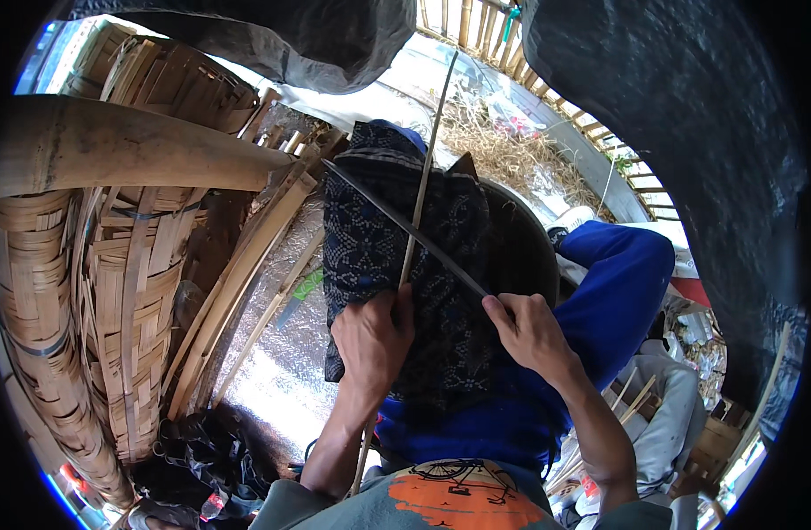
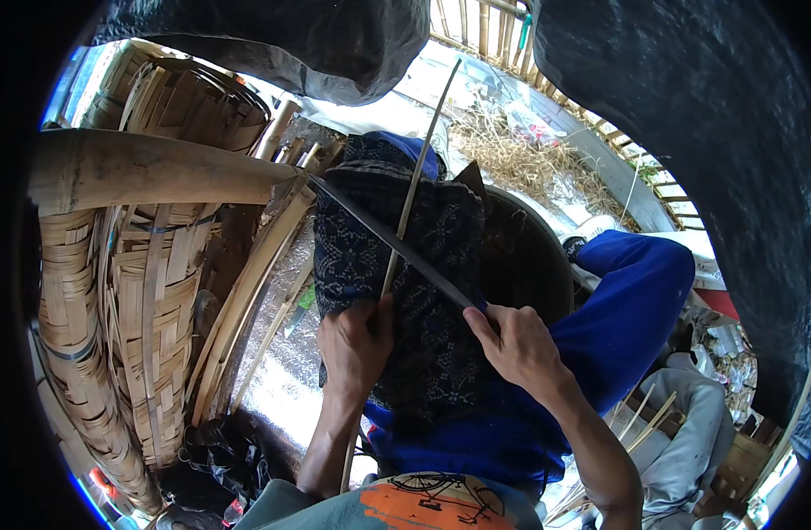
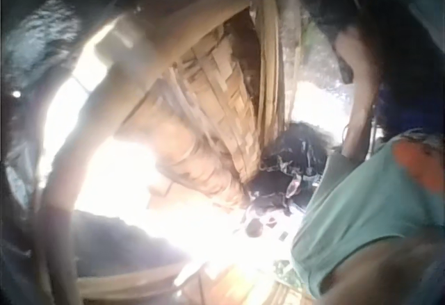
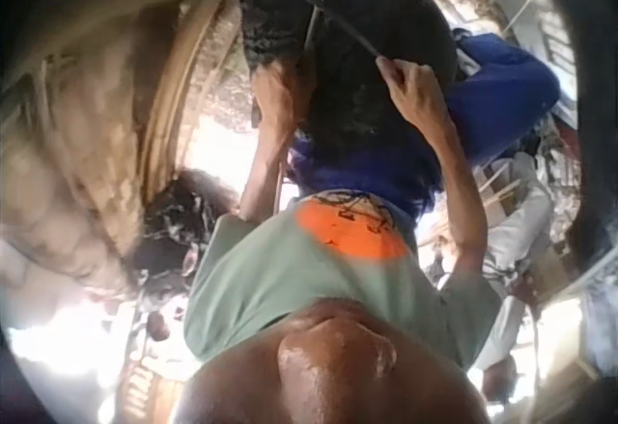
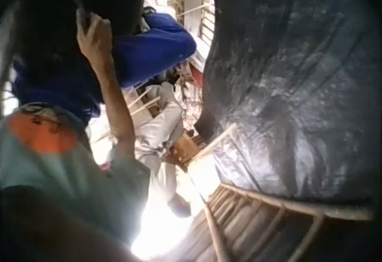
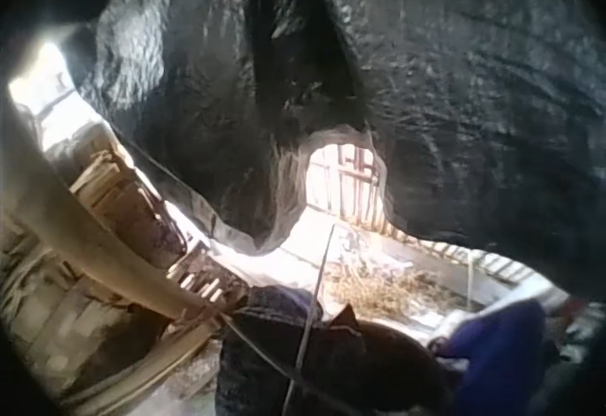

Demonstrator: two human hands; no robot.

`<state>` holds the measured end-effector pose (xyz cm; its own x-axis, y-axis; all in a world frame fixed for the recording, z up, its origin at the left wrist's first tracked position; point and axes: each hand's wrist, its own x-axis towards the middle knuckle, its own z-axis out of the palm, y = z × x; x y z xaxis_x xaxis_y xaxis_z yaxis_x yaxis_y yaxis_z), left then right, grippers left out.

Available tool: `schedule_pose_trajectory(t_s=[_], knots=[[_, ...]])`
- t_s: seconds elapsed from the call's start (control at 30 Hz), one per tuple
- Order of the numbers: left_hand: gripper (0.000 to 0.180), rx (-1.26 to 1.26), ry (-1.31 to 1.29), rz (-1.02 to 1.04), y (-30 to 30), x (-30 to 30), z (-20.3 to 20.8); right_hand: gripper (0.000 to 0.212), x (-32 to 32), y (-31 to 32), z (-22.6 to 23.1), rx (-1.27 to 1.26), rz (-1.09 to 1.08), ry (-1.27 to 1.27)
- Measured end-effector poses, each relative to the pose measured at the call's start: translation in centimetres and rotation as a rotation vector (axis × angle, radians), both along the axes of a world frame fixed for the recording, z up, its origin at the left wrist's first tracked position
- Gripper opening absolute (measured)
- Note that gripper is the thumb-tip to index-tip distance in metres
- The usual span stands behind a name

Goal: The person scrapes a bamboo stick using a knife, shaves a thin bamboo strip with the knife, and then resumes scraping the bamboo stick.

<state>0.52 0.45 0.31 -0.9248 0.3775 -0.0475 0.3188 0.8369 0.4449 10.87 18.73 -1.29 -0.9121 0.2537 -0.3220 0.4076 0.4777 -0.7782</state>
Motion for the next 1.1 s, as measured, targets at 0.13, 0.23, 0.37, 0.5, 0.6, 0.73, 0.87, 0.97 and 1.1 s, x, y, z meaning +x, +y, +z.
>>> schedule_pose_trajectory(t_s=[0.13,0.23,0.37,0.5,0.6,0.73,0.87,0.97,1.1], knots=[[0.036,-0.168,0.036,-0.075,0.7,0.4,0.8,0.049,0.6,-0.4,-0.6,0.08,0.024,-0.016],[0.036,-0.206,0.041,-0.099,1.0,1.2,0.4,0.049,0.6,-0.9,-2.4,0.259,0.0,0.175],[0.036,-0.179,0.065,-0.087,1.0,1.3,0.5,0.05,-1.2,-2.0,-3.8,0.335,-0.054,0.314],[0.036,-0.112,0.045,-0.099,0.8,2.6,0.9,0.05,-3.7,-1.4,-6.1,0.373,-0.106,0.269],[0.038,-0.068,-0.079,-0.052,-0.2,3.1,1.0,0.054,-6.1,-0.2,-6.9,0.427,-0.137,0.359],[0.039,0.033,-0.226,0.057,-0.8,1.8,1.1,0.049,-5.8,0.9,-4.9,0.22,-0.065,0.215],[0.046,0.067,-0.439,0.111,-1.5,0.6,1.4,0.045,-2.4,0.5,-3.9,0.38,0.032,0.551],[0.053,0.241,-0.709,0.227,-1.8,0.1,1.0,0.047,-0.8,0.6,-2.1,0.067,-0.003,0.22],[0.057,0.301,-0.792,0.251,-1.9,-0.4,1.1,0.05,-0.1,0.2,-1.7,-0.028,0.083,0.023]])
